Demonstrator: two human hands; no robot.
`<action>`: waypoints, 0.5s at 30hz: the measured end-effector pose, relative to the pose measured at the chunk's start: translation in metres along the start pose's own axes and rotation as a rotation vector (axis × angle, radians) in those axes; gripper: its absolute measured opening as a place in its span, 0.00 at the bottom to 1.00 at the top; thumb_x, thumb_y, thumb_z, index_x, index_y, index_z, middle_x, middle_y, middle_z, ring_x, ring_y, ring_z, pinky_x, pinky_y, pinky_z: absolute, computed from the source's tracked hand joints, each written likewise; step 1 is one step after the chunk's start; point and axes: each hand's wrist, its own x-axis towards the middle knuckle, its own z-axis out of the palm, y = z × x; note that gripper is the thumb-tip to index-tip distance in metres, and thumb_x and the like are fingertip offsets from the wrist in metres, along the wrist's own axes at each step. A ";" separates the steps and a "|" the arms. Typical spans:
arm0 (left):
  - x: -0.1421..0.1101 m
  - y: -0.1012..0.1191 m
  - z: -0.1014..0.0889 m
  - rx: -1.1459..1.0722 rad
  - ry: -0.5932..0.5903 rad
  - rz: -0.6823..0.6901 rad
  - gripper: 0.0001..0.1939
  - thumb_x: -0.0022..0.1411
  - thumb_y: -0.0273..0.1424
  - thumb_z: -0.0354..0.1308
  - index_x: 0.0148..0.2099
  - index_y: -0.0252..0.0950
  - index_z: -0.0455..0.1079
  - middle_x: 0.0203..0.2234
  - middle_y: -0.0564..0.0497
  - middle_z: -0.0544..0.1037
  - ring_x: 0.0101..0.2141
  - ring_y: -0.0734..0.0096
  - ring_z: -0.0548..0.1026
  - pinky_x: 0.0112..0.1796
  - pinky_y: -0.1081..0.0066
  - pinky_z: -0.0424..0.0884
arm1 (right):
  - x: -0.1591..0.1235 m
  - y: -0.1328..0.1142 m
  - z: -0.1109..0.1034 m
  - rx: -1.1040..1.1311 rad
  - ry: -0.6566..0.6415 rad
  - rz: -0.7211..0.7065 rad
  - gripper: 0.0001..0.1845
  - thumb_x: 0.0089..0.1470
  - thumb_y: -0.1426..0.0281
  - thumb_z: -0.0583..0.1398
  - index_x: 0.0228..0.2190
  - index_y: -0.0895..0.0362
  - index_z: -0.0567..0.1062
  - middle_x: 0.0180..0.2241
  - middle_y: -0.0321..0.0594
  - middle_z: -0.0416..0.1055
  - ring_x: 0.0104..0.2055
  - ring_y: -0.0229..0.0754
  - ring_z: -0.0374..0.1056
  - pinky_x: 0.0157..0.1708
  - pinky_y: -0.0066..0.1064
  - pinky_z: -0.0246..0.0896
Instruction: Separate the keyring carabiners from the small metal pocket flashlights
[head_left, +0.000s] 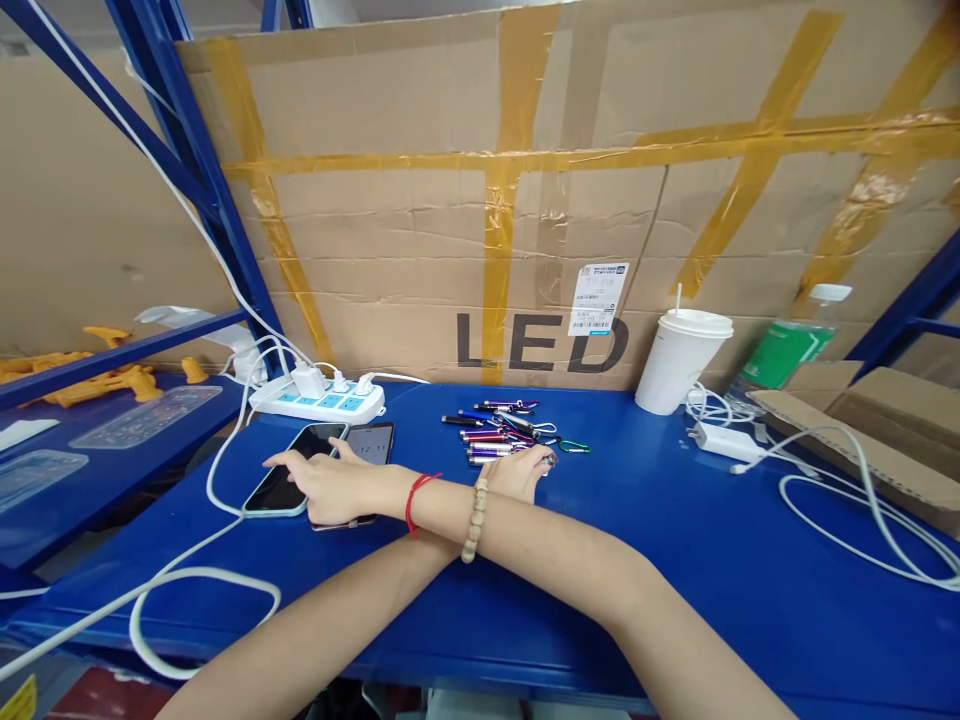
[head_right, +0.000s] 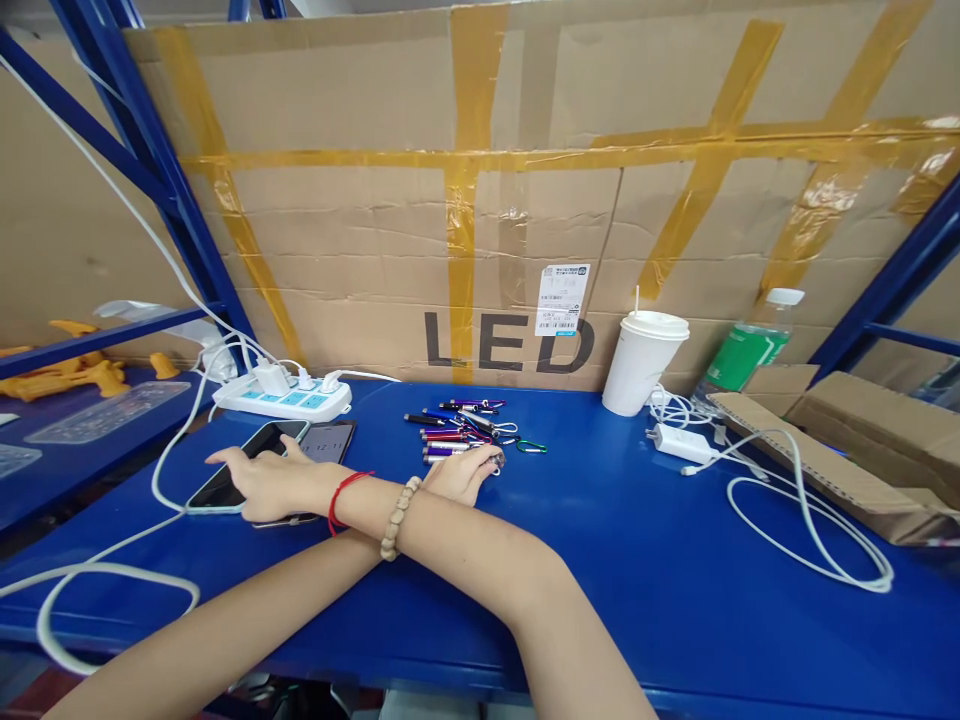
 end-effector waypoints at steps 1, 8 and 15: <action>0.000 0.000 0.000 -0.001 0.010 -0.003 0.13 0.61 0.30 0.44 0.46 0.43 0.65 0.39 0.53 0.75 0.40 0.66 0.73 0.36 0.71 0.67 | 0.000 0.001 -0.001 0.012 0.024 -0.007 0.37 0.41 0.82 0.51 0.55 0.61 0.47 0.42 0.46 0.70 0.50 0.46 0.61 0.55 0.49 0.34; -0.002 -0.003 0.008 -0.116 0.143 -0.012 0.12 0.60 0.32 0.46 0.45 0.41 0.66 0.31 0.52 0.76 0.31 0.67 0.73 0.31 0.73 0.66 | -0.011 0.020 -0.006 0.076 0.201 -0.021 0.36 0.42 0.82 0.50 0.54 0.57 0.47 0.50 0.46 0.63 0.54 0.44 0.56 0.54 0.46 0.37; -0.003 0.000 0.006 -0.234 0.238 -0.020 0.13 0.60 0.33 0.45 0.45 0.40 0.66 0.30 0.52 0.75 0.31 0.69 0.72 0.32 0.74 0.66 | -0.010 0.028 -0.005 0.101 0.213 -0.032 0.36 0.42 0.80 0.52 0.54 0.56 0.48 0.49 0.44 0.64 0.55 0.45 0.54 0.55 0.46 0.35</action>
